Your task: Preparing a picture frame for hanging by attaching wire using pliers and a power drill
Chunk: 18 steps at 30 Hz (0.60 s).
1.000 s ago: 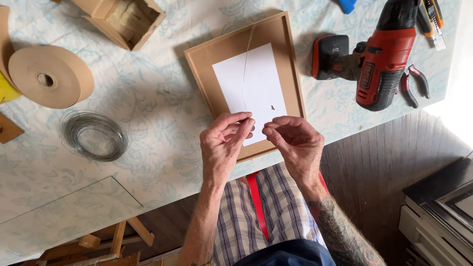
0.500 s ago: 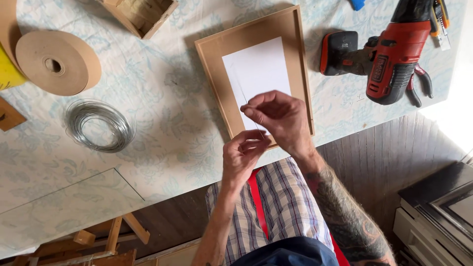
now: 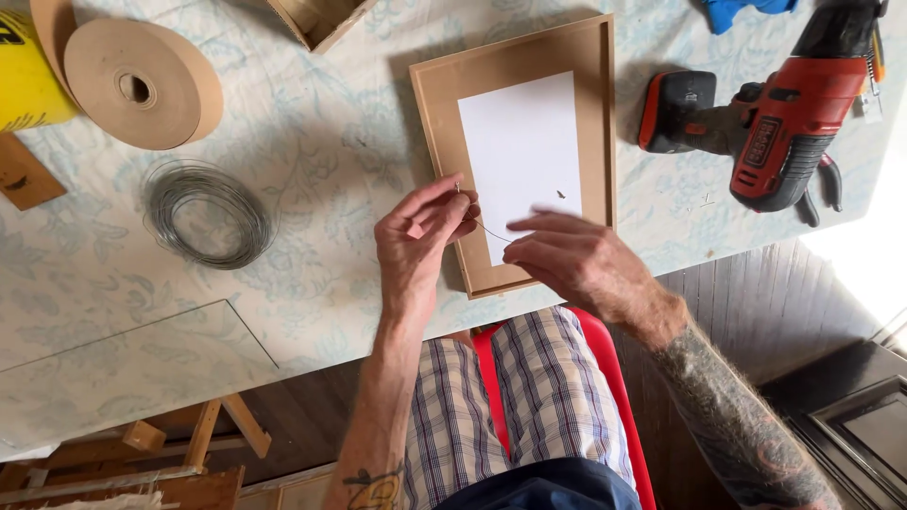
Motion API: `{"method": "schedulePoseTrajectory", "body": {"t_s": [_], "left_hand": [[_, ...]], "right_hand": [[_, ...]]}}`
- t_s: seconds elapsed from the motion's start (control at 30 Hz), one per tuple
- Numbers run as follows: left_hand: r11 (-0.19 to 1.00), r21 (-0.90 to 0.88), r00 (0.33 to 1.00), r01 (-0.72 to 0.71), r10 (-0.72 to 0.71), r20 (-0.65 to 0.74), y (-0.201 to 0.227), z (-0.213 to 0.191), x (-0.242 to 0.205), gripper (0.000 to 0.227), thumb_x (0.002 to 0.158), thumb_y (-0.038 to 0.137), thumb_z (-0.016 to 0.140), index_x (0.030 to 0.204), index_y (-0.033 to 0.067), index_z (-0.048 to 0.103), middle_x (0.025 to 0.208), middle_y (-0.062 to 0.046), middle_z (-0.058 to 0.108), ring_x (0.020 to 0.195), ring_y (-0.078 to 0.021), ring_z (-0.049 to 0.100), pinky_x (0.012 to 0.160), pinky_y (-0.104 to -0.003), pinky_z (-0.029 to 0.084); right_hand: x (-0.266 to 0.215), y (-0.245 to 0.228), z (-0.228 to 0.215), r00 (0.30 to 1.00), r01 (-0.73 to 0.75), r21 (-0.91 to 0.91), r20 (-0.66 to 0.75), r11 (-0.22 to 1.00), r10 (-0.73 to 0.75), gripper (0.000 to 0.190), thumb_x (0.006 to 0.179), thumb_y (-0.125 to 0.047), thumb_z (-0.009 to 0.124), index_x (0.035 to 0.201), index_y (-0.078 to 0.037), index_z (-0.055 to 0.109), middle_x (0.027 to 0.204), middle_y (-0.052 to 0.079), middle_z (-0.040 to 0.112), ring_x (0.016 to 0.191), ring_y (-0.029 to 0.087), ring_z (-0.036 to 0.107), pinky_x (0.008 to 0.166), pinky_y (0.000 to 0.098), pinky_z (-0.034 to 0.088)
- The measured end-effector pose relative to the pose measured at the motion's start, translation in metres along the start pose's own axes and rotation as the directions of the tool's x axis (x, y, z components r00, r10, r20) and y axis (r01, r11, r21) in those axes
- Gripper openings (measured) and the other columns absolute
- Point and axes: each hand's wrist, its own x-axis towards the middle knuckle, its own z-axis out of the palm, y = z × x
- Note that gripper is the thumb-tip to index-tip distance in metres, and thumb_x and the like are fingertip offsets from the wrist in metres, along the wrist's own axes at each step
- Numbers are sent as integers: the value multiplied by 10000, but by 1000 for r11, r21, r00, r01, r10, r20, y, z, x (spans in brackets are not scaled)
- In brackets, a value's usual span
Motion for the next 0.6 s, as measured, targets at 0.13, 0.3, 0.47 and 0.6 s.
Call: {"method": "schedulePoseTrajectory", "body": {"t_s": [0.13, 0.3, 0.47, 0.6], "left_hand": [[999, -42, 999, -25, 23, -35, -6, 3, -9, 292, 933, 116, 781, 1216, 67, 727, 1048, -173, 784, 924, -216, 780, 816, -354, 680], [986, -19, 984, -163, 161, -82, -14, 11, -28, 307, 915, 68, 794, 1214, 49, 731, 1081, -203, 776, 921, -242, 786, 838, -385, 691], [970, -10, 961, -243, 240, -136, -13, 21, -42, 288, 900, 9, 788, 1183, 21, 735, 1072, -210, 779, 922, -237, 784, 825, -366, 690], [969, -30, 952, -244, 233, -196, -14, 26, -48, 270, 872, -32, 799, 1136, -15, 743, 1046, -218, 783, 950, -259, 774, 814, -388, 687]], "right_hand": [[4, -5, 14, 944, -199, 255, -211, 946, 255, 132, 874, 50, 766, 970, -41, 764, 963, 97, 798, 1114, 330, 740, 1059, 536, 532], [40, -39, 12, 765, -304, 506, -375, 807, 523, 220, 873, -1, 839, 976, -81, 663, 949, 75, 805, 1029, 258, 777, 954, 438, 621], [45, -51, 15, 750, -271, 591, -365, 760, 552, 266, 856, 34, 831, 968, -62, 609, 955, 144, 797, 1015, 294, 774, 882, 440, 651], [40, -53, 18, 742, -269, 636, -343, 724, 577, 279, 865, 19, 824, 964, -53, 573, 966, 160, 796, 1001, 292, 779, 844, 419, 661]]}}
